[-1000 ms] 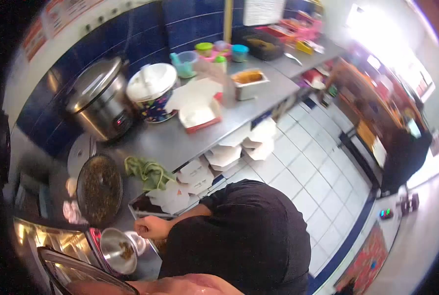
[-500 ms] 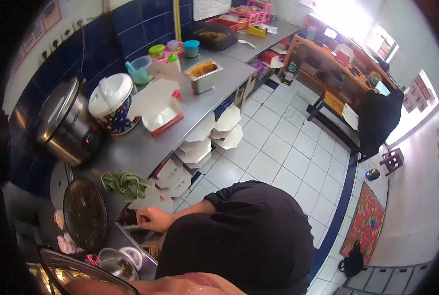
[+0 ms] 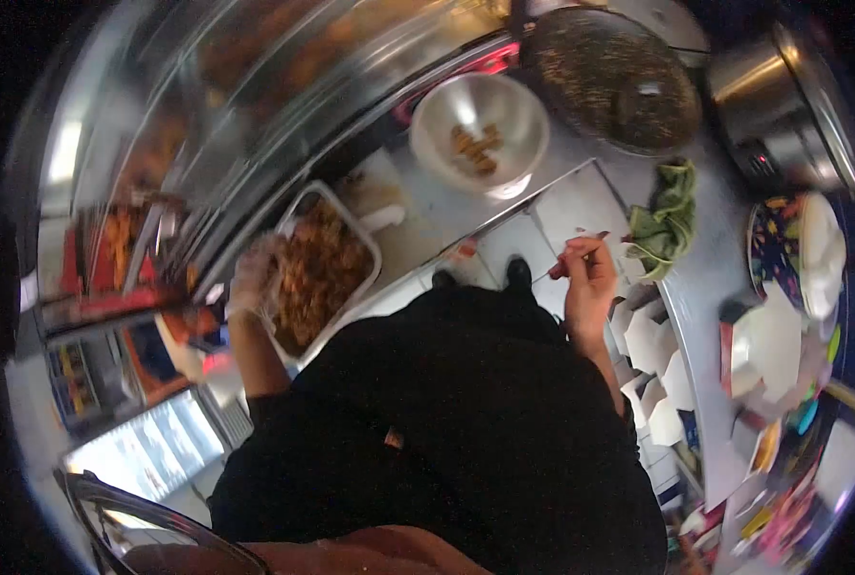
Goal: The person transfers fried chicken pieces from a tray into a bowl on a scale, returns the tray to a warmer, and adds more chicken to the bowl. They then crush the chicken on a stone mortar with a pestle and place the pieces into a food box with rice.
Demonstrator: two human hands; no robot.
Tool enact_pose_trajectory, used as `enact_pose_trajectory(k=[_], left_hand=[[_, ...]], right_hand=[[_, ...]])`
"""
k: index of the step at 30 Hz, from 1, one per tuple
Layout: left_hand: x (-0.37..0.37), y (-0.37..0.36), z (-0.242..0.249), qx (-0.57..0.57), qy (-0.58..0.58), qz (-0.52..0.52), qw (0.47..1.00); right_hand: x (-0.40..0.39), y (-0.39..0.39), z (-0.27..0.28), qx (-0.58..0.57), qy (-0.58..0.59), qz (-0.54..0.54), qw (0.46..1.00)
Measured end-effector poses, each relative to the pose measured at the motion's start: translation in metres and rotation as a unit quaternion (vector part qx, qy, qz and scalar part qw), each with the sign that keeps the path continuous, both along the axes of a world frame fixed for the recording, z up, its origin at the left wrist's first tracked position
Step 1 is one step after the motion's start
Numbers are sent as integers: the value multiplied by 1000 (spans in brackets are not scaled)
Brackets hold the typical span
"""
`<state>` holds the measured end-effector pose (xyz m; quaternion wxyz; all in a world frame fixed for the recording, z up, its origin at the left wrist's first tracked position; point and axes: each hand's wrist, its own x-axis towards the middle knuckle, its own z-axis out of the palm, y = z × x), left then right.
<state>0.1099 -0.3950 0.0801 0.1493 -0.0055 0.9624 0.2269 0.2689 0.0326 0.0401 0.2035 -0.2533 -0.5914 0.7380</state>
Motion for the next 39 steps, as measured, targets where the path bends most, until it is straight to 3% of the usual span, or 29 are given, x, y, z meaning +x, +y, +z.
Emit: enact_pose_trajectory(k=[1, 2, 3, 4, 5, 6, 9, 12, 13, 16, 17, 18, 19, 20, 21, 22, 24, 26, 30, 33, 36, 38, 39], left_hand=[[14, 1, -4, 121, 132, 30, 983], [22, -3, -7, 116, 120, 46, 985], [17, -7, -9, 427, -4, 225, 876], [16, -4, -10, 670, -122, 372, 630], [19, 8, -7, 641, -100, 335, 683], [24, 14, -9, 642, -104, 337, 681], [28, 17, -27, 710, -138, 447, 527], [29, 26, -42, 693, -127, 450, 549], [29, 54, -20, 651, -97, 442, 609], [17, 79, -17, 669, -150, 383, 618], [13, 91, -21, 627, -102, 362, 682], [-2, 88, -44, 627, -97, 360, 684], [-22, 81, -80, 479, -23, 198, 855], [-38, 78, -98, 289, 52, 22, 956], [-43, 117, -56, 450, -38, 144, 881], [-45, 168, -15, 587, -126, 257, 757], [-67, 211, -23, 547, -18, 120, 828], [-74, 252, -13, 486, -21, 101, 868], [-85, 271, -16, 488, -1, 74, 870], [-74, 255, 0, 536, -88, 152, 826], [-67, 242, -1, 496, -110, 152, 848], [-62, 245, 5, 349, -64, 87, 931], [-68, 247, -4, 348, -63, 87, 931]], right_hand=[[-7, 0, 2, -5, 14, 3, 1000], [-10, 3, 6, 33, -8, 27, 999], [-18, 2, 10, 28, 4, 27, 999], [-25, 8, 12, 24, 20, 25, 999], [-32, 13, 15, 27, 14, 26, 999], [-37, 19, 19, 26, 34, 19, 999], [-50, 36, 26, 35, 62, 8, 997], [-62, 46, 30, 49, 68, -4, 996], [-65, 49, 29, 41, 75, 4, 996], [-67, 49, 21, 18, 97, 14, 995], [-66, 49, 17, 18, 89, 31, 995], [-66, 48, 15, 19, 83, 48, 995], [-64, 45, 15, -16, 93, 53, 994], [-61, 45, 13, -19, 98, 55, 994], [-59, 45, 11, -23, 86, 67, 994], [-57, 46, 9, -27, 73, 79, 994], [-54, 50, 6, -37, 73, 86, 993], [-52, 54, 4, -42, 70, 88, 993], [-48, 64, 5, -27, 65, 82, 994], [-44, 70, 0, -36, 57, 62, 996], [-42, 72, -7, -49, 54, 53, 996], [-44, 73, -8, -59, 47, 55, 996], [-45, 73, -8, -59, 48, 56, 996]])
